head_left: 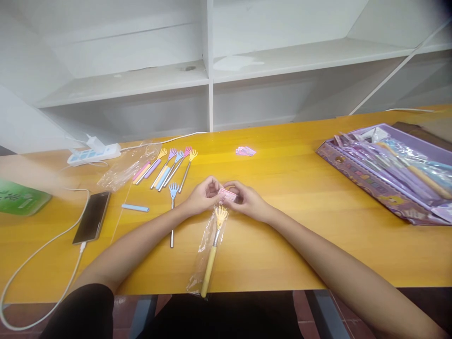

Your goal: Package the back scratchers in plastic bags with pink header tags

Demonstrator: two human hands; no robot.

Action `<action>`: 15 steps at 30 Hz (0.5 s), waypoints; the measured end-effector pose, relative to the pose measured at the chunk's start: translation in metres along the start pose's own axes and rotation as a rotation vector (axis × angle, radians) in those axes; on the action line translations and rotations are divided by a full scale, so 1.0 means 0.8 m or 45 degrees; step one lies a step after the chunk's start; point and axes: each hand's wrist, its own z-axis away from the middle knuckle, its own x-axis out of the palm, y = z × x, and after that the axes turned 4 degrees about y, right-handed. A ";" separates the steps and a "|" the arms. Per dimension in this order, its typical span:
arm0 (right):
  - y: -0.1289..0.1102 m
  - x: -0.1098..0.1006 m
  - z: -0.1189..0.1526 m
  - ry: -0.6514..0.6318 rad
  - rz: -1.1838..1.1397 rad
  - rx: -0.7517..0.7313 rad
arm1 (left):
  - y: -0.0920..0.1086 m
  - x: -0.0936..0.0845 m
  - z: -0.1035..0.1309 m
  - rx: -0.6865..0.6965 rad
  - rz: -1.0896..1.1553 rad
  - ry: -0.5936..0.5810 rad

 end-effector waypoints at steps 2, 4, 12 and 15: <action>-0.001 0.001 0.001 0.006 0.021 -0.016 | 0.001 0.000 0.000 -0.029 0.011 -0.004; -0.002 0.002 0.002 0.013 0.051 -0.033 | 0.001 -0.001 -0.001 -0.083 -0.008 -0.014; 0.000 0.001 -0.001 0.039 -0.168 0.049 | -0.004 -0.005 -0.008 -0.108 -0.019 0.086; 0.000 0.000 -0.004 0.046 -0.324 0.099 | -0.007 -0.003 -0.009 -0.076 0.008 0.109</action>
